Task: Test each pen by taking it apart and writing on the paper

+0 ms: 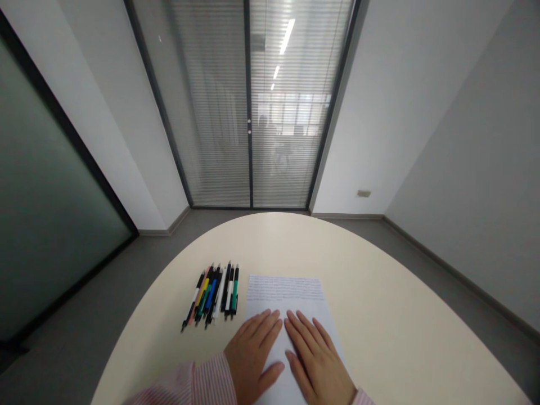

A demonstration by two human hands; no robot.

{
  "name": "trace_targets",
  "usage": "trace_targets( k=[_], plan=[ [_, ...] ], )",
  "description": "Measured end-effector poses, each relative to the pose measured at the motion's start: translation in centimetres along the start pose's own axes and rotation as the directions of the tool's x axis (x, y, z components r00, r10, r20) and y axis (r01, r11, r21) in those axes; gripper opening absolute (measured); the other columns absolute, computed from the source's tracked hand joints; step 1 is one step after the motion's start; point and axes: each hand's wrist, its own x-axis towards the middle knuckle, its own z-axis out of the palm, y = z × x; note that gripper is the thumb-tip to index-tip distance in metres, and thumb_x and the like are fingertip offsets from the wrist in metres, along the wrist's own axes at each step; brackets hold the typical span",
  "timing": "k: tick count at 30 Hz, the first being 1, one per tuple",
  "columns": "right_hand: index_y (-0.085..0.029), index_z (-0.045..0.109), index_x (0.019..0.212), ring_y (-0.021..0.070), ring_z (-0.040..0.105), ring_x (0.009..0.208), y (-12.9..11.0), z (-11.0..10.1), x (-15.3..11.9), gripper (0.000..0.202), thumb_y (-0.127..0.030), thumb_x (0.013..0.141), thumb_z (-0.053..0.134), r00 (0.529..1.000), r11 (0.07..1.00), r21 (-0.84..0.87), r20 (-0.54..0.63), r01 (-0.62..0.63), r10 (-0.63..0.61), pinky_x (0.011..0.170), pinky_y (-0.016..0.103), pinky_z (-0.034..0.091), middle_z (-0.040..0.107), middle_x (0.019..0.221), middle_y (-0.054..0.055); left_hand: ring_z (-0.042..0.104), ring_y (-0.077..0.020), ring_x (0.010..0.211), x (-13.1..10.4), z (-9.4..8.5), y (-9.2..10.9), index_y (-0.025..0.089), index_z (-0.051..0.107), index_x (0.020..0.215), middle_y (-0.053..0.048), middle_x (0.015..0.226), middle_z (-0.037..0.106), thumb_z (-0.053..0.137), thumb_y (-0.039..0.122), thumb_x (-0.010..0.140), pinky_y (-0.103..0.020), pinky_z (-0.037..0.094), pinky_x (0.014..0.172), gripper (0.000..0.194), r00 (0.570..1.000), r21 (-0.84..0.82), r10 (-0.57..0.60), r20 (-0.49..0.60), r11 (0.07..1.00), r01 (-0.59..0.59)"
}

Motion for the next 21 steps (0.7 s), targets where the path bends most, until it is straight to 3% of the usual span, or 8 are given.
trace_targets(
  k=[10,14,18,21],
  plan=[
    [-0.012,0.039,0.139,0.0274,0.045,0.128,0.1,-0.1,0.0,0.050,-0.027,0.091,0.046,1.000,1.000,-0.016,-0.026,0.016,-0.016,0.096,0.045,0.045,0.046,0.141,0.010,0.045,-0.0291,0.127,0.2,0.0,0.2,0.014,0.042,0.134,-0.013,0.139,0.050,0.053,0.033,0.087,-0.046,0.043,0.102,0.052,0.999,-0.037,-0.024,-0.044,0.999,0.022],
    [-0.012,0.037,0.140,0.0271,0.047,0.127,0.1,-0.1,0.0,0.052,-0.026,0.091,0.046,0.999,0.999,-0.033,-0.028,0.020,-0.021,0.094,0.045,0.046,0.047,0.140,0.010,0.054,-0.0242,0.117,0.7,-0.4,0.0,0.017,0.053,0.123,-0.009,0.128,0.060,0.048,0.022,0.088,-0.040,0.049,0.097,0.036,0.995,-0.037,-0.038,-0.092,0.999,0.034],
    [-0.012,0.042,0.137,0.0276,0.048,0.125,0.1,-0.2,0.0,0.048,-0.025,0.091,0.046,0.999,0.999,-0.040,-0.027,0.022,-0.023,0.093,0.046,0.046,0.048,0.139,0.010,0.063,-0.0196,0.094,1.4,-1.9,-2.2,0.020,0.065,0.095,-0.005,0.098,0.068,0.040,0.007,0.086,-0.035,0.053,0.085,0.030,0.959,0.051,-0.127,-0.252,0.988,0.145],
    [-0.010,0.047,0.133,0.0282,0.050,0.123,0.1,-0.2,0.1,0.045,-0.025,0.090,0.046,0.999,0.998,-0.058,-0.031,0.031,-0.033,0.092,0.046,0.047,0.049,0.138,0.010,0.059,-0.0242,0.087,1.7,-3.0,-4.7,0.017,0.064,0.097,-0.009,0.092,0.065,0.040,0.007,0.087,-0.042,0.051,0.080,0.028,0.924,0.096,-0.224,-0.308,0.959,0.265]
  ],
)
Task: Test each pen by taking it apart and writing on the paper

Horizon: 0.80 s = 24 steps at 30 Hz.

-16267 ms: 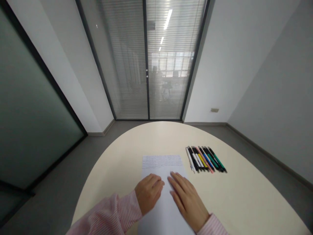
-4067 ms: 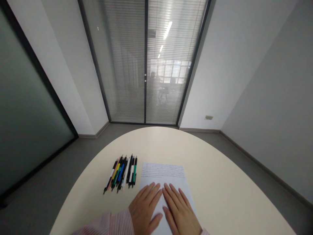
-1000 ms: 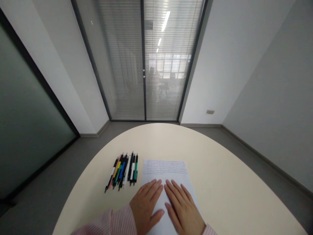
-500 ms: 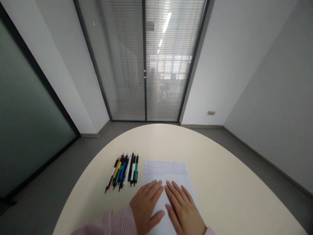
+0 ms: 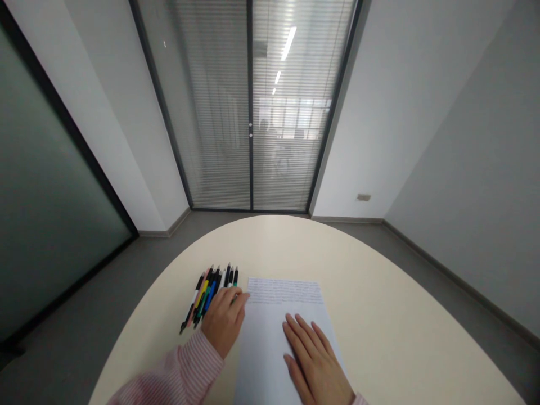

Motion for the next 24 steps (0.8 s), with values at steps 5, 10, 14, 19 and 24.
trace_targets(
  k=[5,10,14,19,24],
  plan=[
    [-0.011,0.045,0.135,0.0285,0.051,0.123,0.0,0.2,-0.1,0.047,-0.025,0.090,0.046,1.000,1.000,0.015,-0.017,-0.004,0.004,0.091,0.047,0.047,0.049,0.139,0.010,0.055,-0.0259,0.079,0.5,0.2,-2.1,0.016,0.065,0.094,-0.008,0.083,0.062,0.050,0.015,0.084,-0.043,0.048,0.075,0.019,0.997,0.050,-0.082,0.005,0.995,0.081],
    [-0.013,0.040,0.139,0.0279,0.049,0.125,0.0,0.3,-0.1,0.050,-0.025,0.091,0.046,1.000,0.999,0.030,-0.004,-0.015,0.015,0.093,0.046,0.047,0.047,0.140,0.009,0.057,-0.0263,0.080,0.2,0.8,-1.8,0.017,0.067,0.090,-0.008,0.080,0.064,0.054,0.021,0.082,-0.042,0.047,0.078,0.016,0.991,-0.031,-0.125,0.044,0.992,0.126],
    [-0.011,0.044,0.135,0.0277,0.049,0.124,0.0,0.2,-0.1,0.047,-0.025,0.090,0.046,1.000,1.000,0.001,0.001,-0.014,0.014,0.092,0.045,0.047,0.047,0.140,0.009,0.059,-0.0271,0.077,0.5,0.3,-1.4,0.017,0.069,0.083,-0.008,0.074,0.066,0.054,0.018,0.075,-0.043,0.048,0.076,0.017,0.973,-0.172,-0.222,0.064,0.958,0.230],
    [-0.010,0.047,0.133,0.0278,0.051,0.122,0.0,0.3,0.0,0.045,-0.026,0.090,0.046,1.000,1.000,-0.021,-0.008,0.006,-0.006,0.091,0.045,0.047,0.050,0.138,0.010,0.060,-0.0168,0.058,1.1,-1.3,0.2,0.019,0.065,0.095,-0.001,0.071,0.065,0.054,0.023,0.077,-0.031,0.051,0.063,0.021,0.907,-0.452,-0.388,0.162,0.788,0.417],
    [-0.012,0.046,0.135,0.0280,0.050,0.124,0.1,0.3,0.0,0.047,-0.026,0.090,0.047,1.000,1.000,0.019,-0.022,-0.014,0.014,0.094,0.044,0.046,0.051,0.138,0.010,0.065,-0.0137,0.052,0.7,-1.3,2.4,0.015,0.052,0.115,-0.006,0.084,0.068,0.058,0.042,0.079,-0.022,0.048,0.044,0.045,0.802,-0.702,-0.404,0.440,0.402,0.588]
  ],
)
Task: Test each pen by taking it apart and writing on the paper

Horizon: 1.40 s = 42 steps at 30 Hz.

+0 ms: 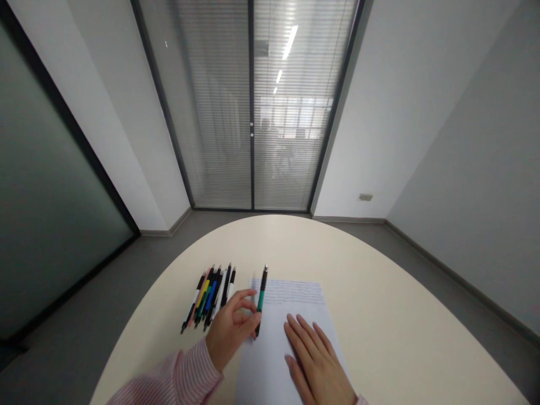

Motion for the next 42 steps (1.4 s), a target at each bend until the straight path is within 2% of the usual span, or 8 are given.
trace_targets(
  k=[6,12,14,19,22,25,33,42],
  plan=[
    [-0.017,0.039,0.138,0.0256,0.052,0.121,-0.2,-0.5,-0.3,0.051,-0.025,0.090,0.051,0.981,0.950,0.299,-0.143,-0.084,0.132,0.101,0.038,0.044,0.059,0.131,0.009,0.069,-0.0210,0.060,-1.0,1.7,0.1,0.009,0.066,0.083,-0.010,0.063,0.071,0.075,0.056,0.063,-0.030,0.054,0.059,0.052,0.960,-0.293,-0.131,0.247,0.934,0.203],
    [-0.026,0.061,0.109,0.0174,0.068,0.081,-0.4,-1.9,0.4,0.021,-0.021,0.090,0.054,0.949,0.613,0.774,-0.049,-0.161,0.311,0.074,0.023,0.054,0.072,0.089,0.003,0.072,-0.0256,0.073,-1.6,3.1,-0.2,0.012,0.066,0.085,-0.011,0.075,0.074,0.085,0.052,0.049,-0.033,0.055,0.069,0.057,0.939,-0.428,-0.153,0.308,0.859,0.280],
    [-0.025,0.065,0.101,0.0185,0.066,0.079,0.0,-2.2,0.6,0.016,-0.025,0.089,0.055,0.887,0.462,0.844,0.034,-0.272,0.460,0.072,0.024,0.053,0.070,0.087,0.004,0.072,-0.0245,0.070,-1.5,3.1,-0.5,0.013,0.064,0.090,-0.010,0.077,0.073,0.086,0.051,0.049,-0.031,0.054,0.064,0.060,0.955,-0.466,-0.164,0.246,0.844,0.265],
    [-0.019,0.071,0.087,0.0127,0.048,0.049,1.3,-1.8,0.5,0.028,-0.045,0.081,0.062,0.634,0.040,0.917,0.242,-0.396,0.735,0.045,0.022,0.040,0.055,0.057,-0.001,0.070,-0.0181,0.066,-0.4,1.9,-0.7,0.017,0.060,0.094,-0.002,0.073,0.068,0.083,0.049,0.057,-0.025,0.052,0.060,0.054,0.986,-0.497,-0.152,0.063,0.852,0.164],
    [-0.016,0.071,0.083,0.0106,0.039,0.046,1.7,-1.4,0.6,0.037,-0.051,0.074,0.067,0.560,-0.134,0.907,0.358,-0.400,0.747,0.042,0.021,0.030,0.045,0.049,-0.005,0.070,-0.0173,0.067,-0.1,1.3,-0.6,0.015,0.064,0.091,-0.002,0.071,0.068,0.083,0.045,0.059,-0.024,0.052,0.061,0.048,0.989,-0.462,-0.145,0.041,0.874,0.148],
    [-0.014,0.071,0.082,0.0100,0.038,0.046,1.6,-1.4,0.8,0.038,-0.051,0.072,0.069,0.548,-0.207,0.898,0.406,-0.389,0.731,0.041,0.021,0.028,0.045,0.048,-0.004,0.069,-0.0164,0.065,-0.1,1.2,-0.5,0.013,0.067,0.081,-0.002,0.069,0.068,0.084,0.038,0.059,-0.023,0.052,0.060,0.037,0.989,-0.414,-0.147,0.029,0.899,0.146],
    [-0.016,0.074,0.089,0.0160,0.059,0.063,1.6,-2.1,1.0,0.040,-0.047,0.065,0.079,0.515,-0.428,0.849,0.528,-0.310,0.675,0.059,0.026,0.052,0.067,0.065,0.004,0.067,-0.0146,0.056,-0.5,1.3,-1.0,0.013,0.069,0.074,-0.004,0.061,0.072,0.078,0.023,0.063,-0.021,0.052,0.054,0.018,0.991,-0.279,-0.130,0.035,0.951,0.134],
    [-0.015,0.076,0.086,0.0150,0.068,0.070,0.9,-2.3,1.3,0.039,-0.040,0.058,0.086,0.448,-0.597,0.774,0.619,-0.209,0.646,0.073,0.022,0.056,0.073,0.070,0.005,0.070,-0.0190,0.073,-0.6,1.2,-1.1,0.014,0.071,0.081,-0.007,0.080,0.075,0.071,0.022,0.068,-0.025,0.057,0.070,0.016,1.000,-0.143,0.004,0.021,0.990,-0.001]
  ],
)
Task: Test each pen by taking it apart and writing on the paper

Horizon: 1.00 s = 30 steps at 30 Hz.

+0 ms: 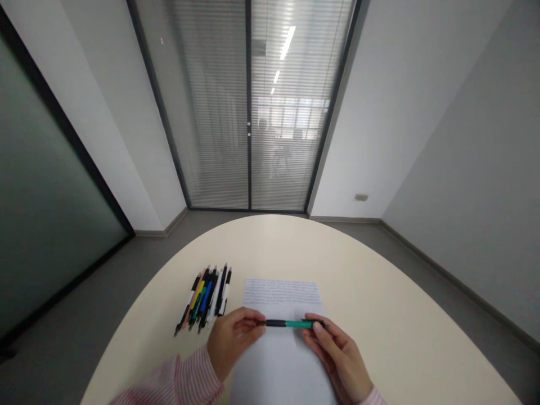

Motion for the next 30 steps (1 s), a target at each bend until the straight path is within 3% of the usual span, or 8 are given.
trace_targets(
  k=[12,20,24,27,30],
  plan=[
    [-0.013,0.076,0.084,0.0116,0.068,0.063,0.51,-0.53,0.48,0.038,-0.039,0.058,0.086,1.000,0.999,-0.035,0.020,-0.008,0.009,0.066,0.016,0.055,0.074,0.069,0.006,0.071,-0.0180,0.067,-0.35,-0.17,0.15,0.019,0.074,0.077,-0.003,0.074,0.076,0.066,0.019,0.074,-0.023,0.056,0.062,0.009,0.979,0.286,0.197,-0.047,0.942,-0.176],
    [-0.011,0.075,0.084,0.0131,0.065,0.062,0.71,-0.63,0.56,0.039,-0.042,0.061,0.083,1.000,0.996,-0.088,0.006,0.026,-0.026,0.064,0.018,0.054,0.072,0.067,0.006,0.068,-0.0181,0.068,-0.95,0.15,0.80,0.020,0.069,0.080,-0.005,0.072,0.071,0.056,0.022,0.085,-0.024,0.053,0.067,0.015,0.903,0.418,0.429,0.037,0.814,-0.404],
    [-0.012,0.075,0.085,0.0150,0.066,0.063,0.76,-0.60,0.32,0.038,-0.041,0.061,0.083,0.999,0.994,-0.101,-0.003,0.049,-0.049,0.065,0.021,0.055,0.072,0.070,0.005,0.064,-0.0170,0.061,-1.02,0.21,0.56,0.020,0.066,0.073,-0.004,0.065,0.067,0.047,0.021,0.091,-0.023,0.051,0.062,0.027,0.877,0.467,0.473,0.082,0.759,-0.453],
    [-0.014,0.075,0.083,0.0136,0.066,0.063,0.60,-0.21,0.06,0.036,-0.039,0.059,0.085,0.998,0.998,-0.036,-0.038,0.049,-0.051,0.065,0.019,0.055,0.072,0.069,0.004,0.067,-0.0170,0.069,-0.97,0.27,0.27,0.020,0.067,0.093,-0.004,0.076,0.071,0.052,0.020,0.089,-0.022,0.052,0.067,0.016,0.870,0.456,0.481,0.106,0.754,-0.472],
    [-0.015,0.076,0.081,0.0124,0.066,0.062,0.27,0.24,-0.12,0.035,-0.038,0.056,0.086,0.998,1.000,0.010,-0.054,0.020,-0.019,0.066,0.018,0.055,0.072,0.068,0.003,0.068,-0.0175,0.078,-0.93,0.36,0.17,0.021,0.063,0.107,-0.005,0.090,0.073,0.059,0.018,0.084,-0.022,0.052,0.075,0.024,0.882,0.436,0.466,0.075,0.780,-0.449]
  ],
)
